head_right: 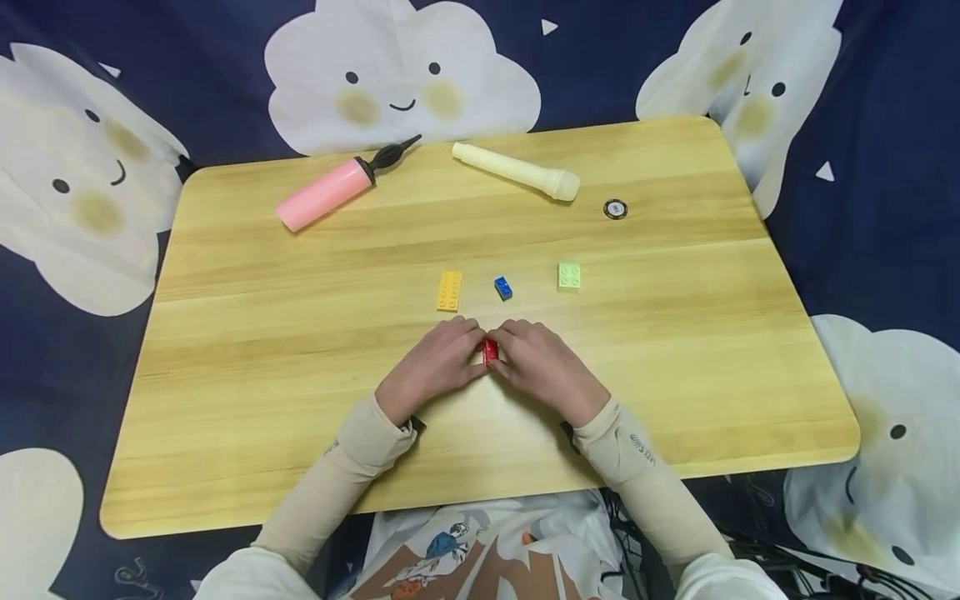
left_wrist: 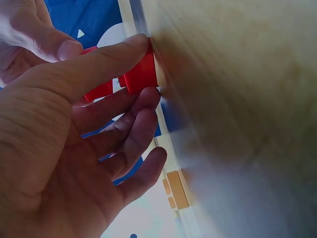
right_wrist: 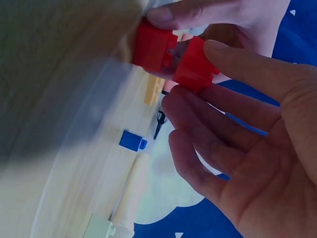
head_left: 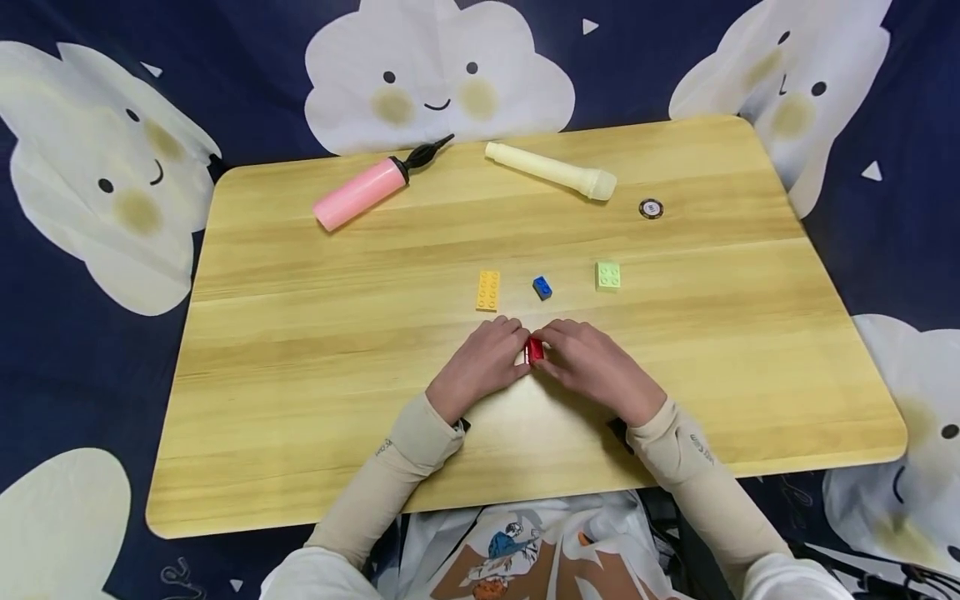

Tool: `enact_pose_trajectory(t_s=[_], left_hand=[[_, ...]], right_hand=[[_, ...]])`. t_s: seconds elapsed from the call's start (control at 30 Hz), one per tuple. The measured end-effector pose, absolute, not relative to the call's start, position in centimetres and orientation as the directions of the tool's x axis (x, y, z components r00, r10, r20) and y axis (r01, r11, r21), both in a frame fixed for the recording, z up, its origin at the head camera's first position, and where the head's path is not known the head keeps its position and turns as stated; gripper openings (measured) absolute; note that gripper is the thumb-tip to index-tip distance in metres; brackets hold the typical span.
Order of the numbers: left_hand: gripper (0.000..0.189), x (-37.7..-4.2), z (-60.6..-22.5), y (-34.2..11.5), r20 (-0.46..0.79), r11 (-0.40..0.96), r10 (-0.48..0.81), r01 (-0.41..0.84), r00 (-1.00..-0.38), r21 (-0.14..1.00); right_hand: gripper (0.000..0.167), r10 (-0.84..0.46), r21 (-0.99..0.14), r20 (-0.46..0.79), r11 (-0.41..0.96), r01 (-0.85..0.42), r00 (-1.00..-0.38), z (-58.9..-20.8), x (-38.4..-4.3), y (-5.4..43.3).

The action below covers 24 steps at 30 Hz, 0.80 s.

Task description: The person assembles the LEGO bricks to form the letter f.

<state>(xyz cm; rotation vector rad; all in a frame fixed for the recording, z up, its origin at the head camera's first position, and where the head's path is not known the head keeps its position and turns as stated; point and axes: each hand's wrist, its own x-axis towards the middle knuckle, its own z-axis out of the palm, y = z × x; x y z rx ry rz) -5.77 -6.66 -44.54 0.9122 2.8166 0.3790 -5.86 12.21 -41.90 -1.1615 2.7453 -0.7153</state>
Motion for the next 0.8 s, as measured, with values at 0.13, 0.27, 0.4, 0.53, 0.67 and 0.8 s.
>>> enact_pose_trajectory(t_s=[0.13,0.27,0.4,0.53,0.67,0.8], left_hand=[[0.029,-5.55,-44.72,-6.62,-0.086,0.787,0.583,0.536,-0.808,0.305],[0.029,-5.51,-44.76,-6.66,-0.093,0.796,0.565,0.511,-0.820,0.326],[0.025,-5.46,-44.71,-6.72,-0.097,0.797,0.552,0.490,-0.828,0.353],[0.018,-5.54,-44.73,-6.73,-0.097,0.787,0.550,0.476,-0.830,0.393],[0.016,-5.64,-44.77,-6.74,-0.093,0.772,0.549,0.462,-0.830,0.437],[0.016,-5.66,-44.79,-6.79,-0.096,0.765,0.546,0.449,-0.832,0.461]], right_hand=[[0.028,-0.692,-0.423,0.123,0.612,-0.669,-0.711,-42.16,-5.48,11.96],[0.028,-0.692,-0.409,0.131,0.614,-0.675,-0.709,-42.24,-5.40,11.71],[0.028,-0.697,-0.400,0.123,0.617,-0.678,-0.707,-42.36,-5.40,11.56],[0.029,-0.691,-0.392,0.121,0.627,-0.673,-0.713,-42.38,-5.38,11.52],[0.028,-0.688,-0.397,0.121,0.627,-0.670,-0.715,-42.34,-5.35,11.47],[0.029,-0.686,-0.398,0.116,0.630,-0.667,-0.718,-42.32,-5.30,11.44]])
